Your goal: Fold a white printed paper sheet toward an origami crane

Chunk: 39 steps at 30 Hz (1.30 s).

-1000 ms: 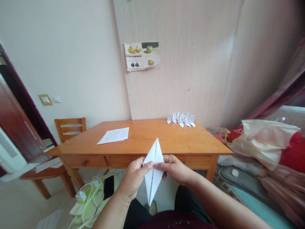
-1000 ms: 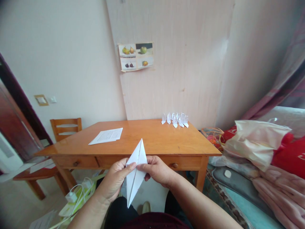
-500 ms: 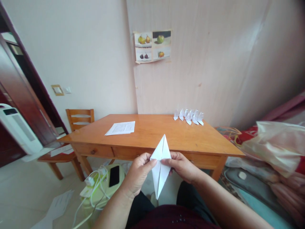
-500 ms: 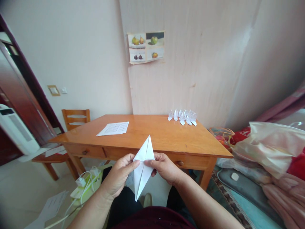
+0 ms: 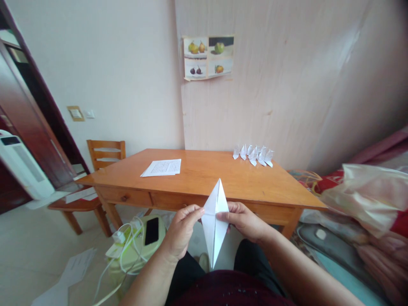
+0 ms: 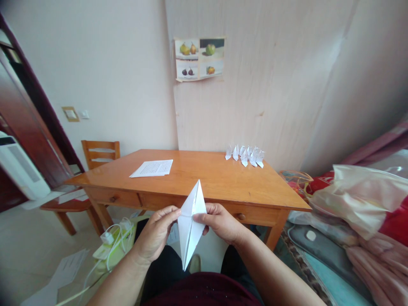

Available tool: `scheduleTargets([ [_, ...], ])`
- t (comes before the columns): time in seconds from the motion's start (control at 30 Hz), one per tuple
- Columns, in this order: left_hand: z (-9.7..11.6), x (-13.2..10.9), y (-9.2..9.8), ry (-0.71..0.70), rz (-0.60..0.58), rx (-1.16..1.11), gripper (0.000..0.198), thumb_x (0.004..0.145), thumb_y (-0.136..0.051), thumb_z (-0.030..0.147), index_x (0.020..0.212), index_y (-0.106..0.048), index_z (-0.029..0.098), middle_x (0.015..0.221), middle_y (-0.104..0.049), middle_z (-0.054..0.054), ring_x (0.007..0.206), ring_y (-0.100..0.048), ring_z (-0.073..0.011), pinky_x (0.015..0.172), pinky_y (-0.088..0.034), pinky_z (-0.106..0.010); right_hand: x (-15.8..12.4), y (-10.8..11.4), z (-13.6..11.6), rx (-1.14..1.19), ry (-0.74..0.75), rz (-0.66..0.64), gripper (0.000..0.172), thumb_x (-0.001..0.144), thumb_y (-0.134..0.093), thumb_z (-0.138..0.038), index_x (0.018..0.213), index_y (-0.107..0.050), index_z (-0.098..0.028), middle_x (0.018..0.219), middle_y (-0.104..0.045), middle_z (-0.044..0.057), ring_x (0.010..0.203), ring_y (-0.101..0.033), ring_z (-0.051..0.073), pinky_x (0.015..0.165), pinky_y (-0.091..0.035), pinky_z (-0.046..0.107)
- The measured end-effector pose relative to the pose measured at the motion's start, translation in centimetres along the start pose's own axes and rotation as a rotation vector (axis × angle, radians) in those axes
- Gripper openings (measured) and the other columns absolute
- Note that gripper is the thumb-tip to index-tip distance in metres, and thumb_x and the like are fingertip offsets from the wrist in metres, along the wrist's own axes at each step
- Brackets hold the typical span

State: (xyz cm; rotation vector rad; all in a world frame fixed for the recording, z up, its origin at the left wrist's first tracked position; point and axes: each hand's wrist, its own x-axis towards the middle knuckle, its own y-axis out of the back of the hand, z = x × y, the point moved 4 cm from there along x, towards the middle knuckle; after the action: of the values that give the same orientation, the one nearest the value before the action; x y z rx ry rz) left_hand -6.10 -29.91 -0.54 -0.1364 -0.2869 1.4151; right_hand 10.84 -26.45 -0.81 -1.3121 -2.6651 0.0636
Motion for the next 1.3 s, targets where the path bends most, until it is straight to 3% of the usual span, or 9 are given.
scheduleTargets([
  [0.23, 0.2, -0.2, 0.0, -0.02, -0.025, 0.078, 0.027, 0.084, -0.068, 0.042, 0.079, -0.06, 0.016, 0.07, -0.06, 0.0, 0.064, -0.051, -0.0122, 0.061, -0.041, -0.022, 0.2, -0.3, -0.4, -0.035, -0.011, -0.01, 0.029, 0.079, -0.074, -0.04, 0.085, -0.071, -0.012, 0.071, -0.066, 0.003, 0.058, -0.056, 0.01, 0.052, -0.045, 0.021],
  [0.33, 0.0, -0.2, 0.2, -0.042, 0.016, 0.114, 0.032, 0.082, -0.07, 0.044, 0.076, -0.058, 0.016, 0.068, -0.058, 0.001, 0.062, -0.049, -0.0119, 0.059, -0.039, -0.022, 0.3, -0.5, -0.2, -0.053, -0.013, -0.038, 0.03, 0.08, -0.074, -0.041, 0.09, -0.072, -0.013, 0.075, -0.069, 0.004, 0.061, -0.059, 0.011, 0.053, -0.046, 0.021],
  [0.57, -0.3, -0.1, 0.6, -0.085, 0.073, 0.196, 0.032, 0.082, -0.07, 0.046, 0.073, -0.06, 0.017, 0.067, -0.059, 0.001, 0.063, -0.05, -0.0124, 0.061, -0.038, -0.022, 0.6, -1.1, 0.2, -0.006, -0.029, 0.031, 0.04, 0.078, -0.076, -0.044, 0.101, -0.069, -0.013, 0.088, -0.073, 0.007, 0.074, -0.066, 0.016, 0.074, -0.053, 0.031],
  [0.73, -0.3, -0.2, 0.3, -0.103, 0.055, 0.203, 0.029, 0.081, -0.072, 0.043, 0.075, -0.064, 0.016, 0.071, -0.061, 0.001, 0.068, -0.053, -0.0138, 0.065, -0.041, -0.023, 0.7, -1.2, 0.6, 0.026, -0.046, 0.055, 0.041, 0.074, -0.079, -0.046, 0.098, -0.07, -0.014, 0.086, -0.074, 0.007, 0.076, -0.069, 0.019, 0.074, -0.054, 0.033],
  [0.9, -0.4, -0.3, -0.1, -0.054, 0.021, 0.091, 0.025, 0.083, -0.071, 0.04, 0.09, -0.066, 0.016, 0.084, -0.068, -0.004, 0.079, -0.059, -0.0174, 0.074, -0.046, -0.027, 0.5, -1.0, 0.8, 0.027, -0.047, 0.003, 0.039, 0.075, -0.079, -0.043, 0.097, -0.071, -0.011, 0.09, -0.075, 0.009, 0.073, -0.069, 0.017, 0.073, -0.054, 0.033],
  [1.3, -0.2, 0.3, -0.2, -0.045, 0.048, 0.056, 0.025, 0.081, -0.073, 0.039, 0.088, -0.068, 0.015, 0.079, -0.068, -0.004, 0.069, -0.058, -0.0142, 0.065, -0.045, -0.024, 0.1, -1.3, 0.5, -0.053, -0.101, -0.108, 0.039, 0.075, -0.078, -0.045, 0.096, -0.073, -0.012, 0.09, -0.074, 0.007, 0.076, -0.067, 0.016, 0.076, -0.053, 0.031],
])
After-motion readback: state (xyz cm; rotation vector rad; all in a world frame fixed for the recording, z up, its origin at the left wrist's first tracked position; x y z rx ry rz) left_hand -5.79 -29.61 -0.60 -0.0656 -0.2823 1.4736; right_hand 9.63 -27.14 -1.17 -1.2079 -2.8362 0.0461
